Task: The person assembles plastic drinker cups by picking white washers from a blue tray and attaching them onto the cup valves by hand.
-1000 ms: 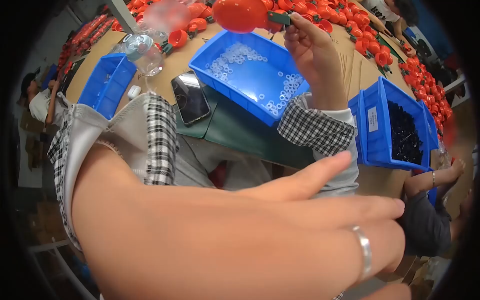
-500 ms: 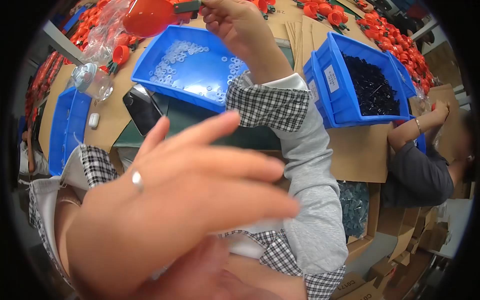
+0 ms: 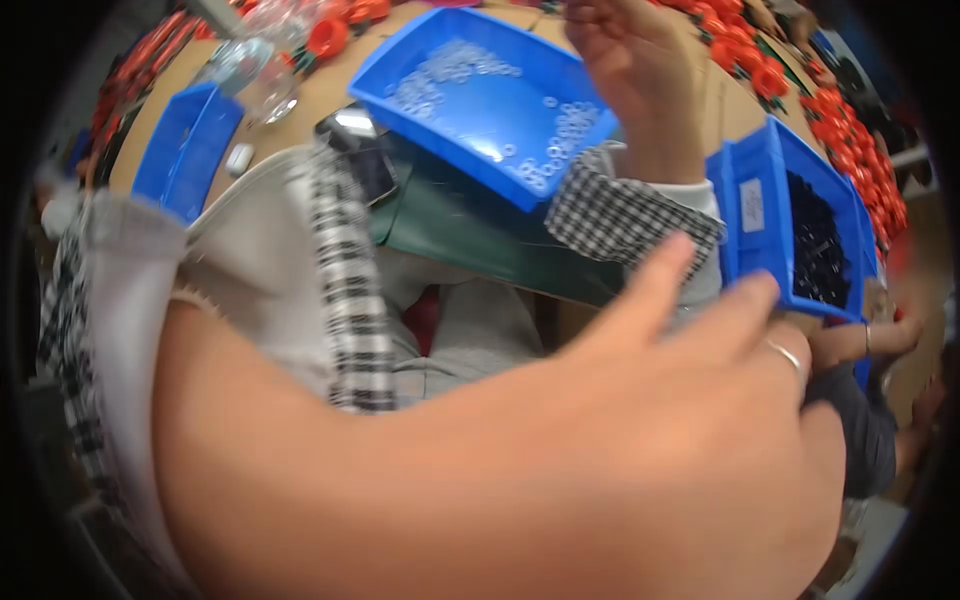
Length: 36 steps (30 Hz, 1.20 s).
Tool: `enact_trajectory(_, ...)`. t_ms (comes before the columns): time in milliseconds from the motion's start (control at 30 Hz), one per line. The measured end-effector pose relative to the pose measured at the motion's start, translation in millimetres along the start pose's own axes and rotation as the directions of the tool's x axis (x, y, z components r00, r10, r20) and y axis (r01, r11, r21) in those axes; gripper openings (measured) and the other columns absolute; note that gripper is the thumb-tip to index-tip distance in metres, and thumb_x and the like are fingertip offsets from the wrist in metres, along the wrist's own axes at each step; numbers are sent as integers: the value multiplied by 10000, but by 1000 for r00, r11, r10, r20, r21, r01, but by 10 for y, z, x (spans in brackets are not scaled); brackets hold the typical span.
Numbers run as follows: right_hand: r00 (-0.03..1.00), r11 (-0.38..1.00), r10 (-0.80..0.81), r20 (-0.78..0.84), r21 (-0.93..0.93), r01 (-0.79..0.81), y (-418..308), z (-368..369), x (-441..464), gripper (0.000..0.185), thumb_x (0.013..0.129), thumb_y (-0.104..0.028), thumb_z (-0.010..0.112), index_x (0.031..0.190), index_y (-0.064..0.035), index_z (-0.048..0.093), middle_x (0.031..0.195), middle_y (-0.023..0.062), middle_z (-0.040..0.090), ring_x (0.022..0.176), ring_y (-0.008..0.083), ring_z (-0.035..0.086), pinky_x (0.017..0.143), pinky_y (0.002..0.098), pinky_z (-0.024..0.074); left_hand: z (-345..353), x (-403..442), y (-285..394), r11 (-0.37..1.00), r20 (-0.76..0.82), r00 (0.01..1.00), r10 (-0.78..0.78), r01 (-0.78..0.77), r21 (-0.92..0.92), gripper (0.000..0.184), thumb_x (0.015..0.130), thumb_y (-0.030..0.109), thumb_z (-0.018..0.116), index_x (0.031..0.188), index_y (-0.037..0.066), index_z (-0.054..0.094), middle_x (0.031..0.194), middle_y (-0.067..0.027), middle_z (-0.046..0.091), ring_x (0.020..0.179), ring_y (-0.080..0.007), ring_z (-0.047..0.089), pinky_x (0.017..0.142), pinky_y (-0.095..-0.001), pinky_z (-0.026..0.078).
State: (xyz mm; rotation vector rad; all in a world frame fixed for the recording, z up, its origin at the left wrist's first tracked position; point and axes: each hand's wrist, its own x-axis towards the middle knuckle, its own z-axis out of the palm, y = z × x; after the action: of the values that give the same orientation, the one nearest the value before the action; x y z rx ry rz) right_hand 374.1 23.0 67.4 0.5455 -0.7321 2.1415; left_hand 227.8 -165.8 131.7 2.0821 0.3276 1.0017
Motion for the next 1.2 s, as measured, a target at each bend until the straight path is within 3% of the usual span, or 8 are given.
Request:
enact_trajectory(167,785,770,-395,-478,-638,-1,7,472,-117,50,848,-70,589,866,-26,572,674,32,597,586,90,566,532,177,469,-75,8,20,999,-17,1000,-14,13,-31,189,763,54,543,912,-38,614,853,-126,622,762,-176,596,672,-291,473)
enact_trajectory(367,706,732,-476,-525,-681,-13,43,507,-110,41,852,-74,573,856,-34,568,672,33,601,577,92,563,536,190,467,-224,-35,42,998,-19,998,-57,57,6,180,763,23,543,914,-36,621,843,-115,631,745,-156,604,654,-259,477)
enact_trajectory(567,824,736,-378,-422,-677,-9,-197,367,-202,129,876,-112,563,922,5,592,806,66,626,703,116,600,680,231,502,-499,123,84,967,-29,982,-184,187,175,139,774,-10,530,853,-21,644,729,-61,632,599,-73,569,520,-200,439)
enact_trajectory(733,819,537,-478,-318,-843,-14,-108,498,-138,135,828,-116,625,856,15,614,729,26,590,625,57,508,557,163,402,-1183,149,-881,864,-696,714,-67,391,318,273,877,246,542,871,-14,625,547,-35,542,425,-51,445,387,-226,319)
enact_trajectory(833,804,373,-518,-293,-923,-96,29,442,-118,153,815,-146,655,826,2,616,702,18,597,593,58,514,549,174,404,-1384,207,-1234,728,-370,630,-683,543,-418,568,917,516,356,866,3,593,511,-13,475,414,-76,406,386,-226,307)
enact_trajectory(967,806,145,-554,-206,-978,-150,73,416,-100,154,810,-140,664,810,5,612,689,27,608,584,60,527,534,190,410,-1279,281,-1443,694,-254,659,-708,581,-425,576,905,557,327,761,46,550,568,-67,520,435,-96,457,371,-217,326)
enact_trajectory(1067,788,232,-515,-336,-940,-249,27,342,-109,142,834,-144,646,837,-14,588,698,22,596,594,56,524,557,182,412,-1250,267,-1514,741,-275,705,-654,523,-421,501,932,479,355,891,26,566,637,-60,559,487,-110,516,392,-225,407)
enact_trajectory(1200,735,368,-496,-462,-879,-305,-28,210,-116,141,835,-147,646,847,-19,589,722,28,599,607,60,540,556,178,421,-1216,174,-1676,936,-379,877,-293,182,-302,363,912,204,507,1213,5,464,1084,-110,551,807,-156,611,611,-255,530)
